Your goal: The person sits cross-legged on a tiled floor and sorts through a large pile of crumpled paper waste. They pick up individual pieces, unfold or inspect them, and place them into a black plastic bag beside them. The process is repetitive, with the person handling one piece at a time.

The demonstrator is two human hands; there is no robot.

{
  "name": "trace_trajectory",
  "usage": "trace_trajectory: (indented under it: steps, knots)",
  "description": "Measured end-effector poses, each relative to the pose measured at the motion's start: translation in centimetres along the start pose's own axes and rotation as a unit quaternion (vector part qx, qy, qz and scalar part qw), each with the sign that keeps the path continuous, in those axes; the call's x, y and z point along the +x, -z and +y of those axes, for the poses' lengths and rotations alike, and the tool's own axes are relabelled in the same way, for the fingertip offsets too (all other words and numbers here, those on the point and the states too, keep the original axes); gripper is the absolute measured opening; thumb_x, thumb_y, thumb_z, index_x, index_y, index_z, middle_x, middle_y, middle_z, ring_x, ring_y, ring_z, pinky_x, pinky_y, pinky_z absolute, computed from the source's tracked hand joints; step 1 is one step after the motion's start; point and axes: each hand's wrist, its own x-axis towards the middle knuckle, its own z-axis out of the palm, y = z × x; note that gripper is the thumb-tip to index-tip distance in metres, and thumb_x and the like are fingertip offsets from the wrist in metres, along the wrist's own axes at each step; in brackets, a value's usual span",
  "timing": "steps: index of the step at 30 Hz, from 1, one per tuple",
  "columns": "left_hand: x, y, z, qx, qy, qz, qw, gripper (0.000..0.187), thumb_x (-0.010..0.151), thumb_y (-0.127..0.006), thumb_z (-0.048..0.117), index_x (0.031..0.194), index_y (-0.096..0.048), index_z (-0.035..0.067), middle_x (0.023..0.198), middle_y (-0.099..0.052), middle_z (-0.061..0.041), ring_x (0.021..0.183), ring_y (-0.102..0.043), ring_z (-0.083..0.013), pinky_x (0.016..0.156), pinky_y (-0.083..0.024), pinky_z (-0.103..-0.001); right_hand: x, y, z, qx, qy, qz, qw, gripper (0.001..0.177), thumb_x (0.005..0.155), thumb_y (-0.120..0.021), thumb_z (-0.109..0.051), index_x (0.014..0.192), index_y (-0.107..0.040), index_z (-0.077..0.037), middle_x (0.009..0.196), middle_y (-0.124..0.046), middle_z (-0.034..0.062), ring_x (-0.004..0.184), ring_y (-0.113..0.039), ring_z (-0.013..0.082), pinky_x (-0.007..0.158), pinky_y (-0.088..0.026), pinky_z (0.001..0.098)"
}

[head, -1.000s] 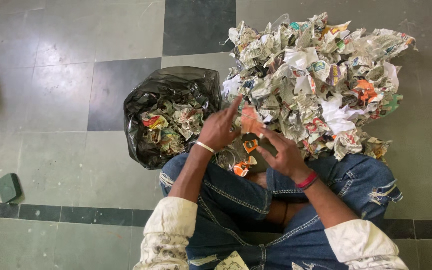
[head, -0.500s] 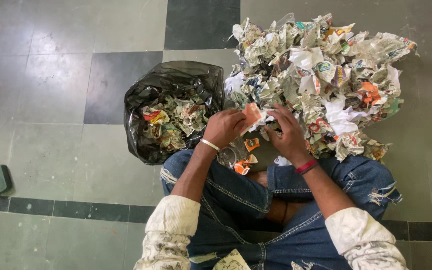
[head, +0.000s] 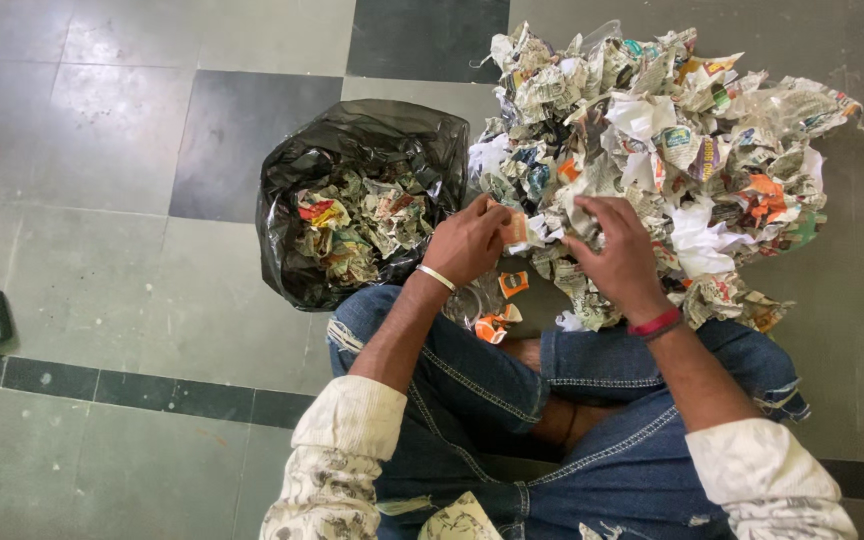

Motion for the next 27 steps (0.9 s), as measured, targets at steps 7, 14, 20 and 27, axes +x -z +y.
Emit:
trace_trajectory:
  steps: [7, 14, 20, 27]
  knots:
    - [0.4, -0.4, -0.2, -0.005, 0.049, -0.023, 0.999, 0.023, 0.089, -0.063, -0.001, 0.11, -0.064, 0.008, 0.113, -0.064, -0.014, 0.084, -0.071, -0.0321, 0.072, -0.061, -0.043, -4.9, -0.2, 0.3, 0.006, 0.003, 0.001, 1.0, 0.022, 0.085, -0.07, 0.0, 0.107, -0.072, 0.0, 0.103, -0.065, 0.0138, 0.103, -0.064, 0.0333, 0.1, -0.05, 0.0468]
    - [0.2, -0.3, -0.7, -0.043, 0.074, -0.012, 0.996, 0.026, 0.085, -0.062, -0.004, 0.108, -0.062, 0.007, 0.113, -0.064, -0.017, 0.088, -0.071, -0.0344, 0.071, -0.06, -0.044, -4.5, -0.6, -0.2, 0.165, 0.057, 0.033, 0.984, 0.024, 0.081, -0.05, 0.007, 0.1, -0.06, -0.003, 0.128, -0.07, 0.0192, 0.122, -0.066, 0.0376, 0.102, -0.053, 0.0457]
    - [-0.2, -1.3, -1.5, -0.001, 0.037, -0.005, 0.999, 0.023, 0.088, -0.064, 0.001, 0.109, -0.064, 0.01, 0.099, -0.069, -0.014, 0.092, -0.069, -0.0358, 0.077, -0.056, -0.049, -5.1, -1.8, 0.7, 0.096, 0.007, -0.073, 0.993, 0.025, 0.083, -0.053, 0.004, 0.105, -0.064, -0.001, 0.102, -0.068, 0.0213, 0.099, -0.068, 0.039, 0.087, -0.053, 0.0469]
    - [-0.2, -0.8, -1.1, -0.003, 0.086, -0.02, 0.996, 0.017, 0.091, -0.062, 0.006, 0.106, -0.065, 0.012, 0.097, -0.07, -0.01, 0.092, -0.069, -0.0317, 0.075, -0.056, -0.047, -4.8, -2.5, -0.9, 0.062, 0.027, -0.109, 0.992, 0.042, 0.079, -0.07, -0.016, 0.119, -0.061, -0.009, 0.112, -0.064, 0.0183, 0.104, -0.064, 0.0395, 0.086, -0.054, 0.0502]
